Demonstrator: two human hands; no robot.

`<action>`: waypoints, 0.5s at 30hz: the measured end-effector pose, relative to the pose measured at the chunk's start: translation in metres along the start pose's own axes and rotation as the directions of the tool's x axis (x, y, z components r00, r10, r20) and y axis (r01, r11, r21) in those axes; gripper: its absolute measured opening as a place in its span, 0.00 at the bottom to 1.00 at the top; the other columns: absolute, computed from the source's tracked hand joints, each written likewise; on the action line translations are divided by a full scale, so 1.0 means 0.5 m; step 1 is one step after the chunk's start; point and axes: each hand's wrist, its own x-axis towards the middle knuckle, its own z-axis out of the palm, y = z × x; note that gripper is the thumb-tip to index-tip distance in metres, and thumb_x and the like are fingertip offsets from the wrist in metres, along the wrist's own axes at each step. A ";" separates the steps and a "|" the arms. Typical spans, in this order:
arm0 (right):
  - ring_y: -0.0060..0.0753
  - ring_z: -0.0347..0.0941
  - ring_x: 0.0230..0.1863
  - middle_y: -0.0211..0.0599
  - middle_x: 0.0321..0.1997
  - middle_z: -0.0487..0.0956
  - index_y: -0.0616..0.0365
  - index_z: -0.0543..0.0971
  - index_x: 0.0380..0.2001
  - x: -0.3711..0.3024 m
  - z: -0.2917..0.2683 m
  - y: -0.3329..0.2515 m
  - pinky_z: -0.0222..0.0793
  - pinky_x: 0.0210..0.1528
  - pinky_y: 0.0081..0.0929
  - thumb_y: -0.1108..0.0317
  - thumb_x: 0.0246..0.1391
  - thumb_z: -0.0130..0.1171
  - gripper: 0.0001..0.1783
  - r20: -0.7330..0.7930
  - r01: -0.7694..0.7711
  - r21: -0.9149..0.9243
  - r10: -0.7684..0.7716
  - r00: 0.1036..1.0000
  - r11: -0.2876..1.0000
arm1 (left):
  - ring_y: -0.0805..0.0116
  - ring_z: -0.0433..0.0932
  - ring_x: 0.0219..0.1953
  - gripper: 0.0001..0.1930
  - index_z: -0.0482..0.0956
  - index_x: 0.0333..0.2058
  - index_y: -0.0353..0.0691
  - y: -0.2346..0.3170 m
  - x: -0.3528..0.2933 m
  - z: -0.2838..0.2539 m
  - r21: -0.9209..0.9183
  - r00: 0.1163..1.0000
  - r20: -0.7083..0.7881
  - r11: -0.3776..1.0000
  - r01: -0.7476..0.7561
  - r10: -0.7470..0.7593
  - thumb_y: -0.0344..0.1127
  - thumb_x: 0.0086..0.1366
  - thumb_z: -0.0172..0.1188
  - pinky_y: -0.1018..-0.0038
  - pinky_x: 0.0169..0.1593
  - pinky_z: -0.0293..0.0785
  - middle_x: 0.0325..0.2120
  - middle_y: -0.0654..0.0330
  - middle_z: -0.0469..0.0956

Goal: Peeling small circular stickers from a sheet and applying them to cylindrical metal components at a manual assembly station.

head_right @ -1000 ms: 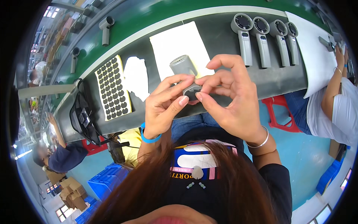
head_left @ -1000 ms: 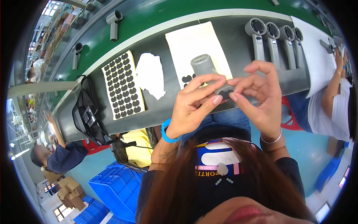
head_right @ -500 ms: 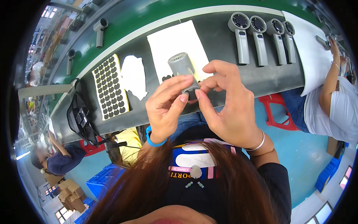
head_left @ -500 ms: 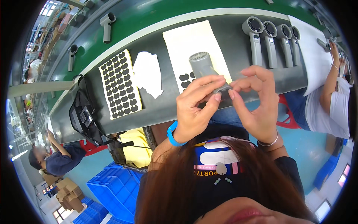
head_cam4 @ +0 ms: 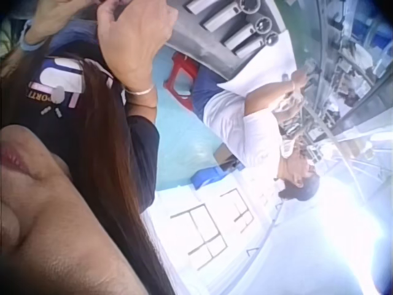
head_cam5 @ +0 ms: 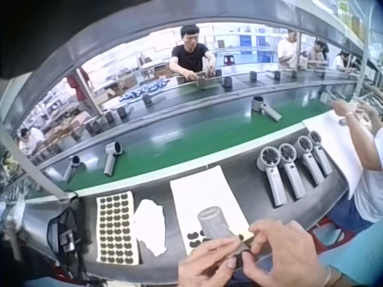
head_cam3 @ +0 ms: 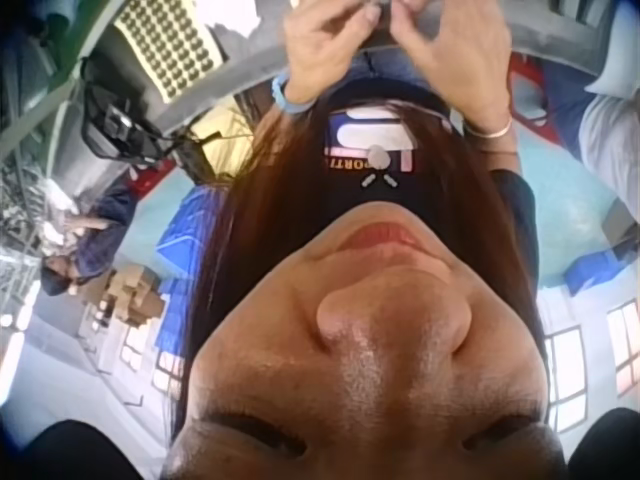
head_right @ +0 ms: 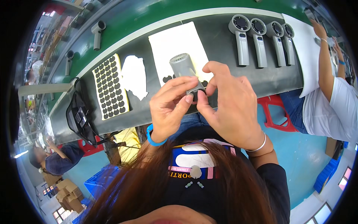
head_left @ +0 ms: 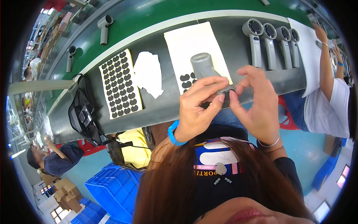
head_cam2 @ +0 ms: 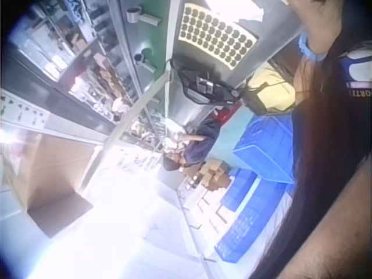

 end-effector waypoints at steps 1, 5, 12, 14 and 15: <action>0.30 0.73 0.33 0.31 0.28 0.77 0.55 0.69 0.47 0.006 -0.003 0.006 0.66 0.38 0.27 0.76 0.44 0.64 0.26 0.000 0.002 -0.004 -0.002 1.000 1.000 | 0.78 0.76 0.35 0.14 0.79 0.46 0.31 -0.002 0.004 0.001 -0.003 1.000 -0.001 1.000 -0.003 0.003 0.20 0.60 0.55 0.80 0.40 0.78 0.47 0.54 0.75; 0.40 0.73 0.35 0.36 0.31 0.76 0.54 0.70 0.51 0.045 -0.014 0.055 0.66 0.39 0.32 0.72 0.45 0.64 0.27 0.054 -0.016 0.077 0.012 0.998 0.997 | 0.77 0.76 0.36 0.14 0.75 0.49 0.31 0.000 0.025 -0.011 -0.199 0.998 -0.028 0.979 0.043 -0.049 0.20 0.63 0.52 0.77 0.43 0.79 0.47 0.54 0.75; 0.59 0.69 0.54 0.50 0.55 0.72 0.61 0.63 0.58 0.102 0.119 0.059 0.67 0.52 0.38 0.76 0.49 0.57 0.31 0.273 0.079 0.368 -0.189 0.943 0.926 | 0.69 0.80 0.35 0.17 0.73 0.47 0.29 0.012 0.080 -0.076 -0.264 0.993 0.098 0.960 0.091 -0.067 0.17 0.58 0.58 0.78 0.39 0.79 0.51 0.51 0.72; 0.57 0.70 0.52 0.52 0.53 0.72 0.62 0.63 0.58 0.125 0.134 0.063 0.68 0.51 0.36 0.75 0.51 0.57 0.30 0.138 -0.021 0.294 -0.020 0.990 0.956 | 0.75 0.78 0.35 0.17 0.75 0.46 0.31 0.026 0.142 -0.096 -0.200 0.998 0.060 0.980 -0.019 0.032 0.20 0.57 0.61 0.81 0.36 0.78 0.48 0.55 0.75; 0.53 0.71 0.51 0.53 0.50 0.73 0.62 0.62 0.59 0.137 0.140 0.068 0.68 0.50 0.34 0.74 0.52 0.58 0.31 0.118 -0.024 0.316 -0.015 0.993 0.949 | 0.78 0.77 0.33 0.16 0.76 0.44 0.32 0.011 0.185 -0.111 -0.110 0.996 0.058 0.992 -0.056 0.063 0.22 0.56 0.63 0.82 0.34 0.76 0.46 0.57 0.76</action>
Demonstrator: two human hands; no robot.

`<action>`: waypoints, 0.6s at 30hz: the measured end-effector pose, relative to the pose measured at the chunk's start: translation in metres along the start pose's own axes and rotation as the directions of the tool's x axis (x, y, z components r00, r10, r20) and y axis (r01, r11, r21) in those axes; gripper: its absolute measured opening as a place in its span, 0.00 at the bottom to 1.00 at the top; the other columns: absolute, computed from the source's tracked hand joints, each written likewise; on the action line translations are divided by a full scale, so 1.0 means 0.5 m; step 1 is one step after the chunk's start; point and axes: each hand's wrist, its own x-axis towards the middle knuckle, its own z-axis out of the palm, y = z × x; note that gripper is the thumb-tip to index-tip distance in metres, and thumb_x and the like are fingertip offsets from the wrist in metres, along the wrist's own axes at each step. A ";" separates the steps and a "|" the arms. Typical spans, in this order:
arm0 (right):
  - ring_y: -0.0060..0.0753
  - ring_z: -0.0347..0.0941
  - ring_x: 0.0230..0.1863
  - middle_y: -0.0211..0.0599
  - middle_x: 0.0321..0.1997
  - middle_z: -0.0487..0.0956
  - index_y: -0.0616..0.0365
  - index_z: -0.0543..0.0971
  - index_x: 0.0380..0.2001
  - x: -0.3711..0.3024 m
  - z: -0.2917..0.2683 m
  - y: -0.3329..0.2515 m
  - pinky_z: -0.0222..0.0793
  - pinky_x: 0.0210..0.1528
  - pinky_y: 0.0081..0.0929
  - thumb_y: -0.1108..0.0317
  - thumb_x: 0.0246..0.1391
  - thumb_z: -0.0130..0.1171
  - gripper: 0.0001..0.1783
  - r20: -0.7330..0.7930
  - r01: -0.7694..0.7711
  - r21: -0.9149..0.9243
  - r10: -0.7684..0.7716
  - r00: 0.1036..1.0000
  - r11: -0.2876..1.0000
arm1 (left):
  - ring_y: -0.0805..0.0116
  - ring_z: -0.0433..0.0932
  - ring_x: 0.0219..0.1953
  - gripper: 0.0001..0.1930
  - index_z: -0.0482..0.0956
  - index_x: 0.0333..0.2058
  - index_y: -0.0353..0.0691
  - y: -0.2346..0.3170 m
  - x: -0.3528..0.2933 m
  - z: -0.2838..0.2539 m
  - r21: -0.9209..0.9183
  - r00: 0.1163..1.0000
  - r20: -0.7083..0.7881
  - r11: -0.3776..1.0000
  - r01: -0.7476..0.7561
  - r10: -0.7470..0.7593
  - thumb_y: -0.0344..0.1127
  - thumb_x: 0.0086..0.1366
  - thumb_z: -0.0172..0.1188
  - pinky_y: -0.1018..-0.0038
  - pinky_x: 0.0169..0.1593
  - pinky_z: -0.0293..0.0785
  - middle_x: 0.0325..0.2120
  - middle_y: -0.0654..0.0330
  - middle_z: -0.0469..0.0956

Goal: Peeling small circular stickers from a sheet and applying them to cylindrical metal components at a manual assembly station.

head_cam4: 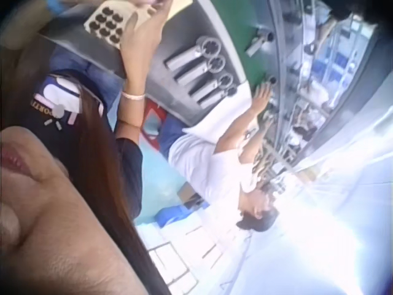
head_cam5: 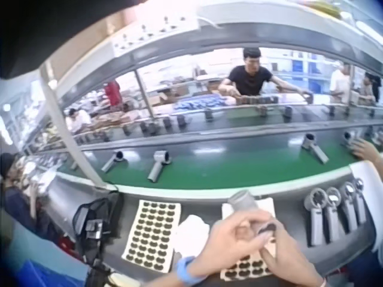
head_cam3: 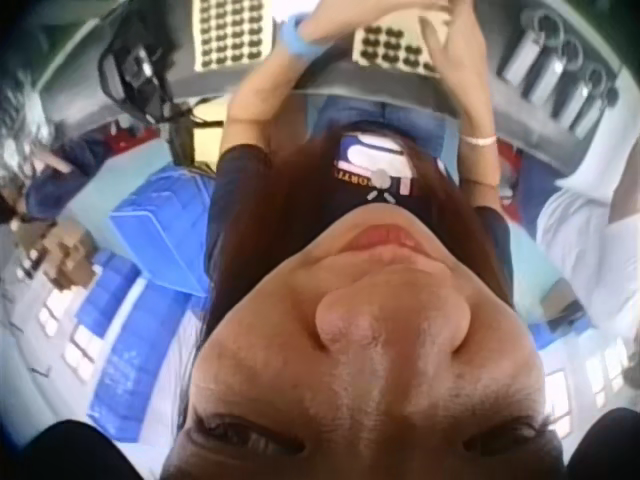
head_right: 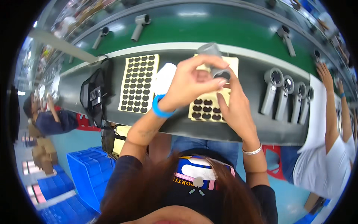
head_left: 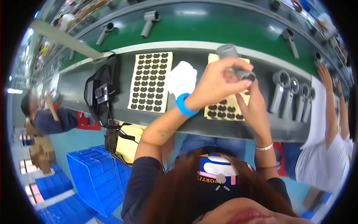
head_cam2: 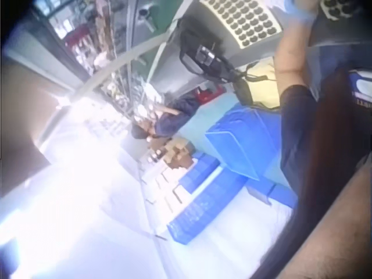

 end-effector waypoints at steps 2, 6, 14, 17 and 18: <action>0.50 0.71 0.50 0.52 0.50 0.73 0.61 0.63 0.59 0.014 0.007 0.022 0.69 0.49 0.34 0.73 0.51 0.58 0.31 0.013 0.050 -0.034 -0.050 0.999 0.998 | 0.84 0.73 0.28 0.14 0.78 0.40 0.33 -0.021 0.082 -0.031 0.203 0.999 -0.024 0.979 -0.028 0.034 0.25 0.53 0.67 0.85 0.30 0.71 0.38 0.62 0.79; 0.48 0.70 0.52 0.48 0.51 0.72 0.60 0.69 0.52 0.027 0.019 0.093 0.69 0.49 0.34 0.74 0.50 0.59 0.24 0.031 0.100 -0.161 -0.096 0.995 0.982 | 0.74 0.75 0.26 0.13 0.81 0.35 0.39 -0.136 0.264 -0.074 0.539 0.959 0.010 0.807 -0.243 0.282 0.29 0.48 0.68 0.77 0.33 0.73 0.29 0.62 0.80; 0.51 0.63 0.56 0.46 0.51 0.68 0.59 0.72 0.48 0.042 0.023 0.122 0.59 0.59 0.38 0.73 0.53 0.56 0.17 0.051 0.045 -0.070 -0.042 0.998 0.997 | 0.63 0.81 0.35 0.11 0.80 0.34 0.37 -0.310 0.385 -0.158 0.718 0.970 0.042 0.668 -0.195 0.238 0.29 0.51 0.68 0.73 0.42 0.76 0.36 0.58 0.82; 0.52 0.63 0.56 0.46 0.52 0.68 0.59 0.72 0.47 0.036 0.012 0.132 0.59 0.59 0.39 0.73 0.53 0.56 0.17 0.066 0.004 -0.035 -0.002 0.998 0.999 | 0.59 0.80 0.32 0.12 0.79 0.40 0.37 -0.318 0.372 -0.147 0.678 0.983 0.013 0.721 -0.143 0.183 0.32 0.57 0.65 0.72 0.40 0.76 0.41 0.55 0.81; 0.48 0.66 0.54 0.46 0.51 0.69 0.59 0.72 0.48 0.030 0.007 0.139 0.64 0.55 0.36 0.74 0.53 0.56 0.17 0.032 0.046 -0.100 -0.043 0.999 0.994 | 0.59 0.80 0.31 0.14 0.77 0.44 0.39 -0.312 0.362 -0.143 0.698 0.965 0.018 0.688 -0.199 0.260 0.32 0.59 0.63 0.72 0.39 0.76 0.46 0.54 0.78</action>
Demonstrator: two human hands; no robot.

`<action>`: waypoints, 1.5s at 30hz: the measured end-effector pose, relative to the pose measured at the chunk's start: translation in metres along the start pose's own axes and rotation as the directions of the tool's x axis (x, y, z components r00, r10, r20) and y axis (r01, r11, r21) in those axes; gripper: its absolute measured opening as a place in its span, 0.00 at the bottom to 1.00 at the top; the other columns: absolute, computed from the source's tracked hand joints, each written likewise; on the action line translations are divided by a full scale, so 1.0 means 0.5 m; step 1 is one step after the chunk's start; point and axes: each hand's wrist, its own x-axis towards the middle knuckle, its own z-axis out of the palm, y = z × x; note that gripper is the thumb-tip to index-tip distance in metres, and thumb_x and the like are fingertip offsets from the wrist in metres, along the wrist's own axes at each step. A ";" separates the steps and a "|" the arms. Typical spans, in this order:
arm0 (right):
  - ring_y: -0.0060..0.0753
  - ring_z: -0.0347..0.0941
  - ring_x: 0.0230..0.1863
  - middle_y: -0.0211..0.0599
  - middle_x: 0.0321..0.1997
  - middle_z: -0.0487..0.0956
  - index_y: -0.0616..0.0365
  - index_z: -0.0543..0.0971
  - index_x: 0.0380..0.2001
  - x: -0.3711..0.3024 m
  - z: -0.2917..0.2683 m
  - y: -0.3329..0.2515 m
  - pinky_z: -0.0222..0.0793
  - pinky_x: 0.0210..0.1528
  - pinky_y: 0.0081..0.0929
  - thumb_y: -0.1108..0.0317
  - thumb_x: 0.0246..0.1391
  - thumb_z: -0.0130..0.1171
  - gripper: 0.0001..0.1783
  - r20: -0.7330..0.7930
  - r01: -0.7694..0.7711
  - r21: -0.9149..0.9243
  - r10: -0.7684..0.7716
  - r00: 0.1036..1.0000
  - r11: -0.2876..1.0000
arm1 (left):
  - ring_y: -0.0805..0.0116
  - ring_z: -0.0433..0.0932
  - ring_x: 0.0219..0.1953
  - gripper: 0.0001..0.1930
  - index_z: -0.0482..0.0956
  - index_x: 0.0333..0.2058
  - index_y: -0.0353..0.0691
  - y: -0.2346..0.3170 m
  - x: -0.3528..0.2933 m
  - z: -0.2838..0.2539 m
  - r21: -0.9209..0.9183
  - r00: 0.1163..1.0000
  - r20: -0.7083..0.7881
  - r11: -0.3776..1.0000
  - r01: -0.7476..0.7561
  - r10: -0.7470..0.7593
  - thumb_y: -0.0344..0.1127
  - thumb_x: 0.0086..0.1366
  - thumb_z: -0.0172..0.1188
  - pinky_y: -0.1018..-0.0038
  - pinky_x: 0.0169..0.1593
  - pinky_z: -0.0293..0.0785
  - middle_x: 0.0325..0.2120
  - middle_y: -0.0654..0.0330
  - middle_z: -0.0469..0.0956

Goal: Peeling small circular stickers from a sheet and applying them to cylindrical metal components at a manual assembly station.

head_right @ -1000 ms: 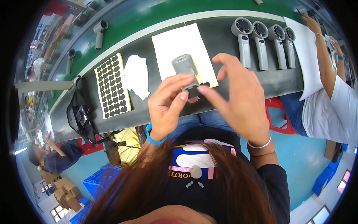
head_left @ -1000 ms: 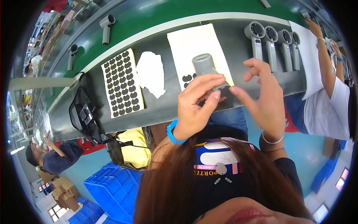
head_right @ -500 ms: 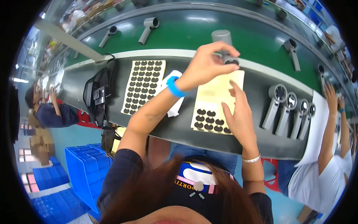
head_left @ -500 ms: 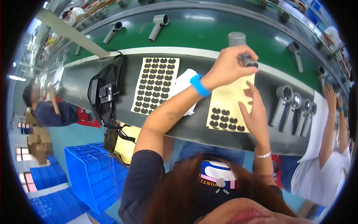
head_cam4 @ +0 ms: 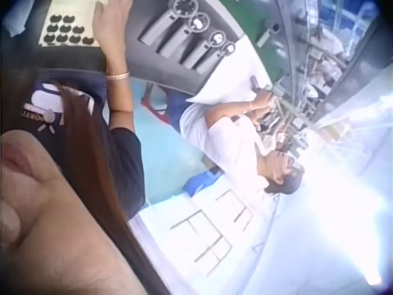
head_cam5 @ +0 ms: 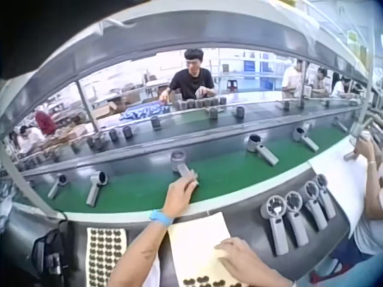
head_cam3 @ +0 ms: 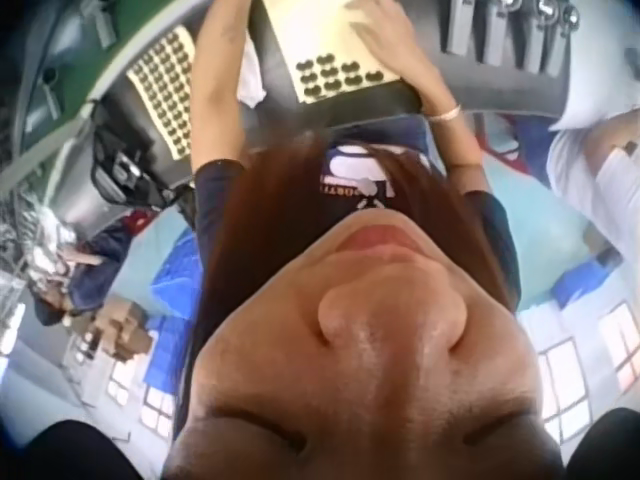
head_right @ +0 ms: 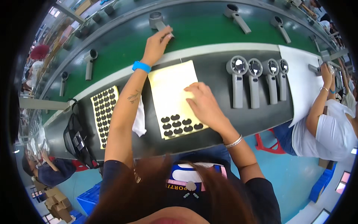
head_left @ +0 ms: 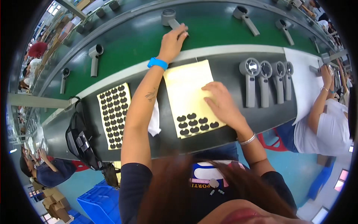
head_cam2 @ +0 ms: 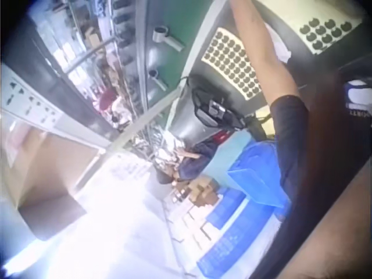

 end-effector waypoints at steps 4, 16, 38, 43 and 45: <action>0.34 0.73 0.44 0.41 0.47 0.73 0.61 0.73 0.48 -0.026 -0.030 0.003 0.72 0.41 0.24 0.78 0.54 0.55 0.17 -0.150 -0.118 0.176 0.145 0.978 0.977 | 0.52 0.76 0.43 0.20 0.72 0.52 0.41 0.077 -0.085 -0.038 0.107 0.995 0.023 0.990 -0.094 0.093 0.33 0.61 0.59 0.66 0.49 0.72 0.57 0.49 0.68; 0.29 0.73 0.30 0.38 0.32 0.74 0.61 0.78 0.35 -0.198 0.022 -0.022 0.67 0.30 0.22 0.76 0.51 0.60 0.07 -0.189 -0.156 0.054 0.163 0.968 0.986 | 0.38 0.47 0.66 0.34 0.69 0.58 0.48 0.239 -0.355 -0.007 0.383 0.945 0.322 0.921 -0.072 -0.060 0.59 0.56 0.62 0.35 0.62 0.37 0.64 0.46 0.54; 0.26 0.73 0.27 0.36 0.33 0.76 0.60 0.80 0.30 -0.206 0.035 -0.026 0.68 0.29 0.20 0.80 0.46 0.63 0.07 -0.320 -0.112 0.035 0.117 0.940 0.993 | 0.37 0.45 0.66 0.36 0.68 0.58 0.45 0.253 -0.354 -0.009 0.353 0.942 0.322 0.935 -0.026 -0.096 0.57 0.55 0.63 0.34 0.62 0.33 0.65 0.43 0.51; 0.21 0.70 0.33 0.31 0.32 0.75 0.62 0.77 0.32 -0.112 -0.101 -0.043 0.66 0.34 0.18 0.75 0.54 0.58 0.02 -0.376 -0.013 0.116 0.056 0.925 0.993 | 0.39 0.47 0.66 0.35 0.69 0.58 0.45 0.246 -0.355 -0.005 0.368 0.949 0.306 0.929 -0.041 -0.080 0.57 0.55 0.63 0.33 0.62 0.35 0.64 0.44 0.52; 0.19 0.71 0.34 0.29 0.32 0.76 0.62 0.77 0.36 -0.009 -0.183 0.000 0.66 0.38 0.18 0.67 0.59 0.56 0.08 -0.469 -0.040 -0.029 0.022 0.883 0.999 | 0.38 0.47 0.66 0.35 0.69 0.58 0.45 0.248 -0.360 -0.012 0.377 0.951 0.298 0.926 -0.039 -0.082 0.57 0.55 0.63 0.33 0.61 0.35 0.64 0.44 0.52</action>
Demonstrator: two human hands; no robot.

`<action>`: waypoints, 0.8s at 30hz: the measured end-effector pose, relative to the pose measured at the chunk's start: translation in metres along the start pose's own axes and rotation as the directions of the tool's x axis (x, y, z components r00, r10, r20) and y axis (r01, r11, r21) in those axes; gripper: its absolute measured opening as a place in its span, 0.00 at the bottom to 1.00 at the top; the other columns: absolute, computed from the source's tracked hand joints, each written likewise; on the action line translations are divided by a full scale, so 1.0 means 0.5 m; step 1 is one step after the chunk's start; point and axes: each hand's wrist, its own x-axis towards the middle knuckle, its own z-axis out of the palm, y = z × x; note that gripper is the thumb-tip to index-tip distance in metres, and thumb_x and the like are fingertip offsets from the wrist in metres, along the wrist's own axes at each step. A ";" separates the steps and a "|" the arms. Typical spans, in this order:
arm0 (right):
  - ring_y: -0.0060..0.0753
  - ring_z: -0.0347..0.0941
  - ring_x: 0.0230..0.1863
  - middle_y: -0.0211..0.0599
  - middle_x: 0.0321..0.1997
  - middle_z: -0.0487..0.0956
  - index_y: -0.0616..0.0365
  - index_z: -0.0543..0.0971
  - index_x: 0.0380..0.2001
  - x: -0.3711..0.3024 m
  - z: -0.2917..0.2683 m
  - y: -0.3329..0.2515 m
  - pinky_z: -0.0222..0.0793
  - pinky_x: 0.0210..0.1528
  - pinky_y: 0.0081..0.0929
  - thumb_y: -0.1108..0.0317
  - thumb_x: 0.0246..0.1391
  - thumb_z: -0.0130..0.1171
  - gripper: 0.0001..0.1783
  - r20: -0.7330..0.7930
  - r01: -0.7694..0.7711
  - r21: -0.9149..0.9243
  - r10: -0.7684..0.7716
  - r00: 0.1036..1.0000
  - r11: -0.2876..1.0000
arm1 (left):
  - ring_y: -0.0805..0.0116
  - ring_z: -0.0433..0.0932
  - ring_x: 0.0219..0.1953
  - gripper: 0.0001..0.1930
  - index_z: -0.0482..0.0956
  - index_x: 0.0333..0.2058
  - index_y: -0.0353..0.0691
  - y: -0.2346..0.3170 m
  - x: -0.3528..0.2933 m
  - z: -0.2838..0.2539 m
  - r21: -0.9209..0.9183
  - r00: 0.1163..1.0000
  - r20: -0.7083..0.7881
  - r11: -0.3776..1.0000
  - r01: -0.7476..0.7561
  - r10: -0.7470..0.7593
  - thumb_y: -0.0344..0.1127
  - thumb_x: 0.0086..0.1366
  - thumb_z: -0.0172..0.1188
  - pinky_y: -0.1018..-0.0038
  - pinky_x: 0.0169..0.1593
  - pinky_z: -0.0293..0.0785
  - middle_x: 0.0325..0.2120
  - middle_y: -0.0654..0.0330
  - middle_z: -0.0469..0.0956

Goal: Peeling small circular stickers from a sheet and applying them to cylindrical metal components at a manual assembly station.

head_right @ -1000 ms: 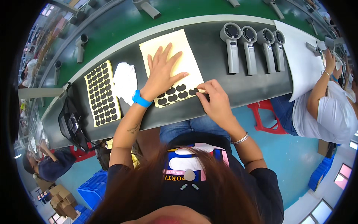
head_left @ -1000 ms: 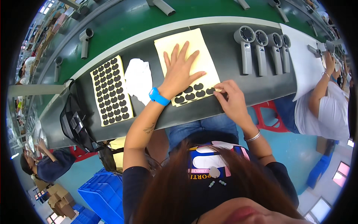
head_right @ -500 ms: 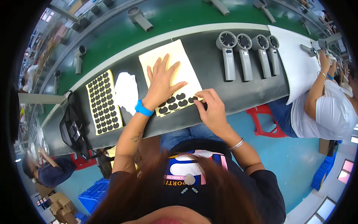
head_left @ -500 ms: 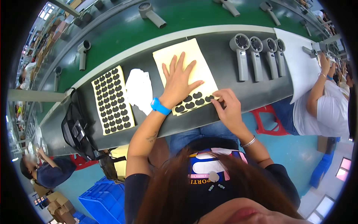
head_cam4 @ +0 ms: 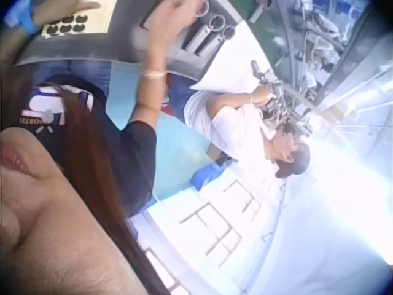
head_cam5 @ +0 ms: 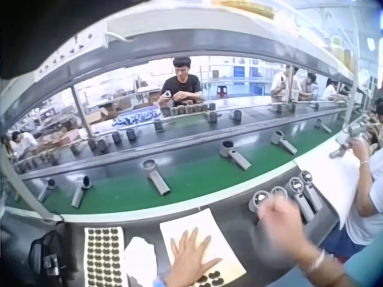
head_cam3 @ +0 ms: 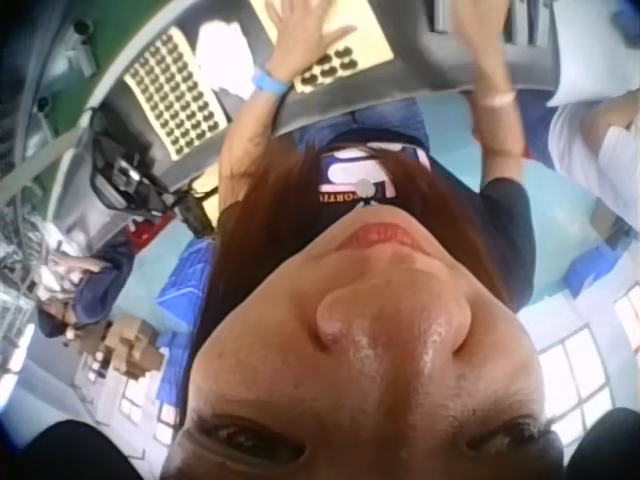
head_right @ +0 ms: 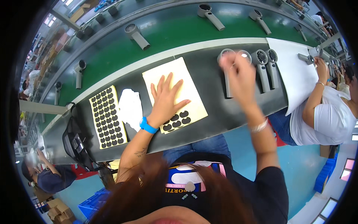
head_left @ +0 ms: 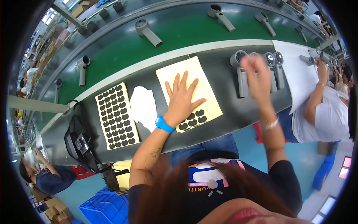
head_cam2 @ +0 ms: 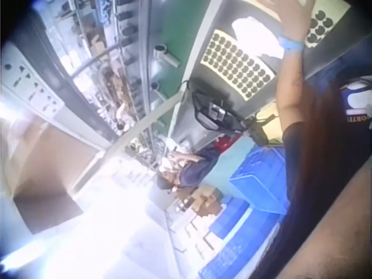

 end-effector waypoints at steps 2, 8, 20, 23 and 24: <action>0.29 0.76 0.36 0.36 0.36 0.80 0.59 0.77 0.40 0.165 0.013 0.068 0.69 0.40 0.23 0.64 0.60 0.55 0.11 -0.129 0.127 -0.058 -0.133 0.983 0.990 | 0.38 0.47 0.66 0.35 0.68 0.58 0.45 0.000 0.002 -0.001 0.010 1.000 0.017 1.000 0.005 -0.005 0.57 0.55 0.63 0.33 0.61 0.35 0.64 0.44 0.52; 0.66 0.75 0.43 0.65 0.39 0.78 0.49 0.51 0.64 0.390 0.119 0.285 0.70 0.44 0.53 0.58 0.54 0.58 0.39 0.178 -0.020 -0.692 0.198 0.964 0.722 | 0.38 0.47 0.66 0.35 0.68 0.58 0.44 0.006 0.006 0.004 0.000 1.000 0.011 1.000 -0.023 0.023 0.58 0.56 0.61 0.33 0.61 0.35 0.64 0.43 0.52; 0.35 0.78 0.45 0.40 0.43 0.81 0.51 0.59 0.60 0.201 0.082 -0.031 0.74 0.47 0.29 0.75 0.47 0.66 0.38 -0.035 0.314 0.076 -0.312 0.950 0.947 | 0.43 0.57 0.60 0.34 0.62 0.56 0.35 -0.021 0.006 -0.014 -0.352 0.949 -0.305 0.935 -0.038 -0.076 0.42 0.55 0.67 0.55 0.61 0.56 0.58 0.43 0.58; 0.34 0.76 0.50 0.42 0.49 0.78 0.56 0.58 0.60 0.036 0.068 -0.067 0.72 0.50 0.30 0.78 0.47 0.66 0.39 0.050 0.504 0.049 -0.506 0.861 0.862 | 0.62 0.76 0.38 0.35 0.59 0.59 0.35 0.030 0.018 -0.094 -0.567 0.953 -0.295 0.816 -0.114 -0.072 0.28 0.54 0.65 0.72 0.38 0.74 0.53 0.48 0.65; 0.37 0.76 0.50 0.44 0.52 0.75 0.57 0.58 0.60 -0.001 0.067 -0.089 0.72 0.49 0.29 0.79 0.46 0.66 0.40 0.093 0.564 0.063 -0.568 0.818 0.823 | 0.70 0.77 0.28 0.36 0.58 0.61 0.37 0.056 0.014 -0.125 -0.740 0.987 -0.114 0.673 -0.009 -0.111 0.26 0.54 0.64 0.75 0.32 0.75 0.49 0.50 0.71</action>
